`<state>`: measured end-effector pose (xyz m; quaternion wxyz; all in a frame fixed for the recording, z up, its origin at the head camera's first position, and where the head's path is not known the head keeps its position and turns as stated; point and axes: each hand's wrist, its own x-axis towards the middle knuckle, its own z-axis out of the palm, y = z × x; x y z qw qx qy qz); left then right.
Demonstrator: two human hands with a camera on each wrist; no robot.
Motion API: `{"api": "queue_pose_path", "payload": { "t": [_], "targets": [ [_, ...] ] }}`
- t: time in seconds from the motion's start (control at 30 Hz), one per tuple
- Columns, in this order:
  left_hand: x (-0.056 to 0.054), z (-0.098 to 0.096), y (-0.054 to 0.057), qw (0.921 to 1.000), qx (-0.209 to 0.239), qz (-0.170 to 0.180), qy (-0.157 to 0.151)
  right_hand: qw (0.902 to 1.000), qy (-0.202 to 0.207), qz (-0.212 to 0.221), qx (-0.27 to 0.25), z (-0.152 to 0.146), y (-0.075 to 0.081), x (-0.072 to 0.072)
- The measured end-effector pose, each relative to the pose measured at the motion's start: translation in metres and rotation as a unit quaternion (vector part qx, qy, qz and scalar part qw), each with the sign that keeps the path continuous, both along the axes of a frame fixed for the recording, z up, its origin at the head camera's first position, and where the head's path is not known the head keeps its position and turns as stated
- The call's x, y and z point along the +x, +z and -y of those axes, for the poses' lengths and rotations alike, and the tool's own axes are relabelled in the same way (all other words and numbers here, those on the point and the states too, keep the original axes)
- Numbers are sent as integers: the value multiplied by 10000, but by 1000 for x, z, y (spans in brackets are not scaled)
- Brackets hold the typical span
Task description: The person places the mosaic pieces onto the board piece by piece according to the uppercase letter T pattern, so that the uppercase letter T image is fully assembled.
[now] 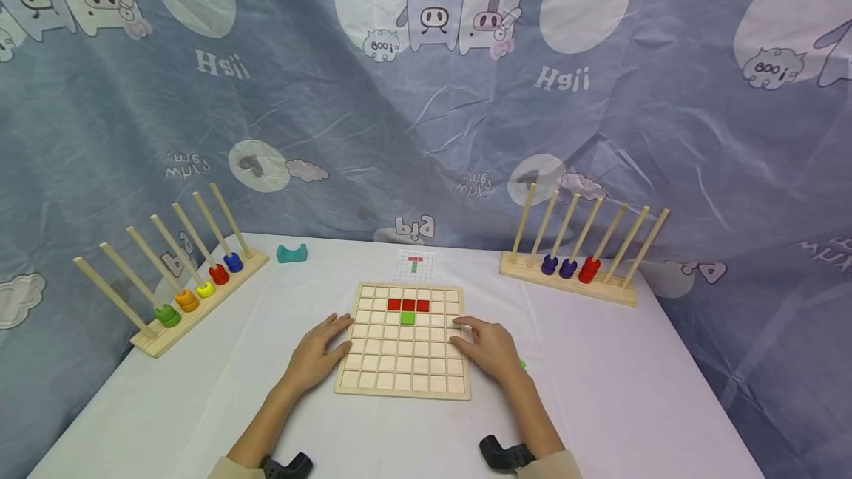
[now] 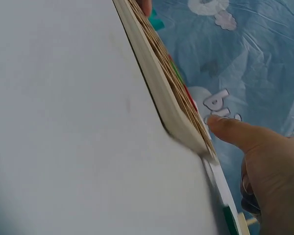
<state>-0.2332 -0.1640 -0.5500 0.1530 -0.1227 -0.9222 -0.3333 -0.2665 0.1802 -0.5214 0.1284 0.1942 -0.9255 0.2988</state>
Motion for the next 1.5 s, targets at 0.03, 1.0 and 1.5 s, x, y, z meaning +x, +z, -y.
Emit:
{"api": "queue_pose_path", "payload": {
  "t": [0.03,1.0,1.5],
  "targets": [
    [0,0,0,10000,5,5,-1,10000,-33,-13,32,-7,-1,2],
    [1,2,1,9999,7,134,76,9981,-578,0,224,-82,-2,27],
    [0,0,0,10000,60,3,-31,9976,-625,129,278,-84,-7,27]
  ]
}}
